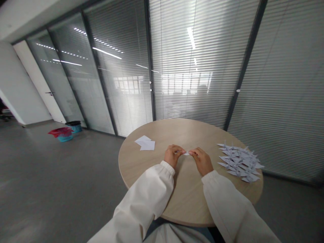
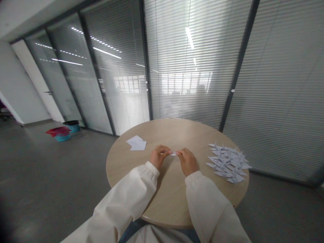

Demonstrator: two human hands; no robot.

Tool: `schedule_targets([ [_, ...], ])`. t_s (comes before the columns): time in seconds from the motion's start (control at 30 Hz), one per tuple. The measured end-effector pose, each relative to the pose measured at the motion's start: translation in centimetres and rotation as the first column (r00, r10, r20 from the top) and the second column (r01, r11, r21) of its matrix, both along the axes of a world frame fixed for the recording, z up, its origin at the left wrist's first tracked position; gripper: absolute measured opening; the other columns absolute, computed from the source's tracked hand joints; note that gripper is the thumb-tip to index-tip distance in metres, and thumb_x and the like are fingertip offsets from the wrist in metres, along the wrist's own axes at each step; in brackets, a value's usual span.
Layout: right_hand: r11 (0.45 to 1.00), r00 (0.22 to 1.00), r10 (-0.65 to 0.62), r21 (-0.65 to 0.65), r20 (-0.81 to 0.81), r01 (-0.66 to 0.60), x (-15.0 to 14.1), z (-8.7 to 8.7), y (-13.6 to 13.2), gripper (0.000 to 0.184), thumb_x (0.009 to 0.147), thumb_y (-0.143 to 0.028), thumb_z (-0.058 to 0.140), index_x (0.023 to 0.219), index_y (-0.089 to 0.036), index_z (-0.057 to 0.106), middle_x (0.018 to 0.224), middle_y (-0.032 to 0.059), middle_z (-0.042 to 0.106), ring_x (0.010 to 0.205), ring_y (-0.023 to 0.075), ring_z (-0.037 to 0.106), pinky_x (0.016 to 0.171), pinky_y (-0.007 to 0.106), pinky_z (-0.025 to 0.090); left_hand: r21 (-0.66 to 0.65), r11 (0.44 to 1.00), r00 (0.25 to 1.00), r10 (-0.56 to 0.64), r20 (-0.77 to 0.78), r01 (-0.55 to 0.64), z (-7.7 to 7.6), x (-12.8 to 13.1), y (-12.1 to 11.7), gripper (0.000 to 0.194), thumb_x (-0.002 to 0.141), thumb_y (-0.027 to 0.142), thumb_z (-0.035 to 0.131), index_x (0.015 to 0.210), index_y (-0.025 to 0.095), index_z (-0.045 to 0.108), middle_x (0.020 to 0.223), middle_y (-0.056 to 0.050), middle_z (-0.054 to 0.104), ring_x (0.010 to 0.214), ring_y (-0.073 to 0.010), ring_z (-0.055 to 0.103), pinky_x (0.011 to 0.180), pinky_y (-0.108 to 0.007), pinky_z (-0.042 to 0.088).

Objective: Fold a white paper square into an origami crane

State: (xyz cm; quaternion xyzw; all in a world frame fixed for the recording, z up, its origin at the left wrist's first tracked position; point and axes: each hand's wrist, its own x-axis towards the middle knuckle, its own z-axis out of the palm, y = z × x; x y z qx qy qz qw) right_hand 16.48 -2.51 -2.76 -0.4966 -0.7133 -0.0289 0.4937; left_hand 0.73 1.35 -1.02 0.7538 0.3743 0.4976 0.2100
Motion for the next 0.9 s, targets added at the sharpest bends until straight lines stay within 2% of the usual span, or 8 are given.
schedule_targets([
  [0.1,1.000,1.000,-0.006,-0.011,-0.025,0.005,0.1,-0.1,0.1,0.027,0.087,-0.037,0.038,0.079,-0.019,0.058,0.076,0.0048,0.058,0.073,0.0177,0.054,0.066,0.029,0.042,-0.046,0.999,0.999,-0.011,-0.032,0.009,-0.4,0.0,0.3,0.014,0.068,0.033,0.063,0.070,0.020,0.069,0.073,-0.003,0.065,0.073,-0.0151,0.055,0.067,-0.026,0.042],
  [0.27,0.999,0.994,0.032,0.000,-0.107,-0.032,0.0,0.3,0.0,0.024,0.086,-0.034,0.039,0.080,-0.019,0.057,0.080,0.0054,0.059,0.076,0.0174,0.055,0.067,0.029,0.044,-0.143,0.986,0.993,-0.094,-0.077,0.082,-0.9,0.1,0.5,0.017,0.064,0.035,0.064,0.070,0.019,0.069,0.065,-0.001,0.064,0.060,-0.0117,0.054,0.056,-0.021,0.040],
  [0.4,0.997,0.969,0.057,-0.046,-0.240,-0.069,-0.3,0.6,-0.4,0.022,0.083,-0.034,0.043,0.095,-0.019,0.053,0.082,0.0043,0.060,0.075,0.0163,0.057,0.068,0.029,0.046,-0.294,0.943,0.987,-0.157,0.030,0.159,-1.1,0.2,0.5,0.023,0.062,0.036,0.065,0.070,0.015,0.068,0.061,0.000,0.063,0.055,-0.0107,0.053,0.052,-0.020,0.039],
  [0.5,0.993,0.934,0.043,-0.092,-0.355,-0.081,-0.6,0.7,-0.5,0.029,0.078,-0.036,0.050,0.102,-0.019,0.047,0.080,0.0027,0.061,0.070,0.0153,0.059,0.066,0.030,0.048,-0.319,0.937,0.984,-0.102,0.145,0.144,-1.0,0.2,0.7,0.026,0.060,0.038,0.066,0.069,0.013,0.068,0.060,-0.001,0.063,0.055,-0.0107,0.053,0.052,-0.020,0.038],
  [0.57,0.989,0.935,0.052,-0.110,-0.351,-0.097,-0.8,0.8,-0.6,0.024,0.076,-0.037,0.052,0.091,-0.019,0.050,0.078,0.0024,0.061,0.070,0.0155,0.059,0.065,0.030,0.049,-0.318,0.936,0.974,-0.081,0.213,0.148,-0.9,0.2,0.7,0.028,0.059,0.039,0.066,0.070,0.013,0.067,0.061,-0.001,0.063,0.055,-0.0107,0.053,0.052,-0.021,0.039],
  [0.67,0.985,0.956,0.099,-0.107,-0.276,-0.133,-1.0,0.8,-0.7,0.020,0.074,-0.038,0.053,0.080,-0.019,0.056,0.077,0.0026,0.061,0.071,0.0158,0.059,0.064,0.029,0.049,-0.329,0.920,0.951,-0.115,0.287,0.211,-0.7,0.3,0.7,0.030,0.058,0.039,0.067,0.070,0.012,0.066,0.061,-0.002,0.063,0.054,-0.0102,0.053,0.052,-0.021,0.040],
  [0.8,0.992,0.970,0.101,-0.051,-0.220,-0.115,-1.0,0.7,-0.6,0.021,0.074,-0.039,0.054,0.080,-0.019,0.059,0.078,0.0035,0.062,0.072,0.0162,0.058,0.064,0.029,0.048,-0.338,0.895,0.925,-0.172,0.339,0.291,-0.7,0.5,0.5,0.029,0.058,0.037,0.069,0.071,0.011,0.062,0.060,-0.002,0.062,0.052,-0.0094,0.053,0.052,-0.021,0.041],
  [0.9,0.996,0.973,0.084,-0.024,-0.214,-0.091,-0.9,0.7,-0.6,0.021,0.075,-0.039,0.055,0.078,-0.019,0.059,0.077,0.0032,0.061,0.071,0.0161,0.058,0.064,0.029,0.047,-0.330,0.885,0.913,-0.206,0.352,0.327,-0.8,0.6,0.5,0.027,0.057,0.033,0.070,0.072,0.013,0.060,0.065,-0.002,0.063,0.058,-0.0106,0.057,0.057,-0.022,0.044],
])
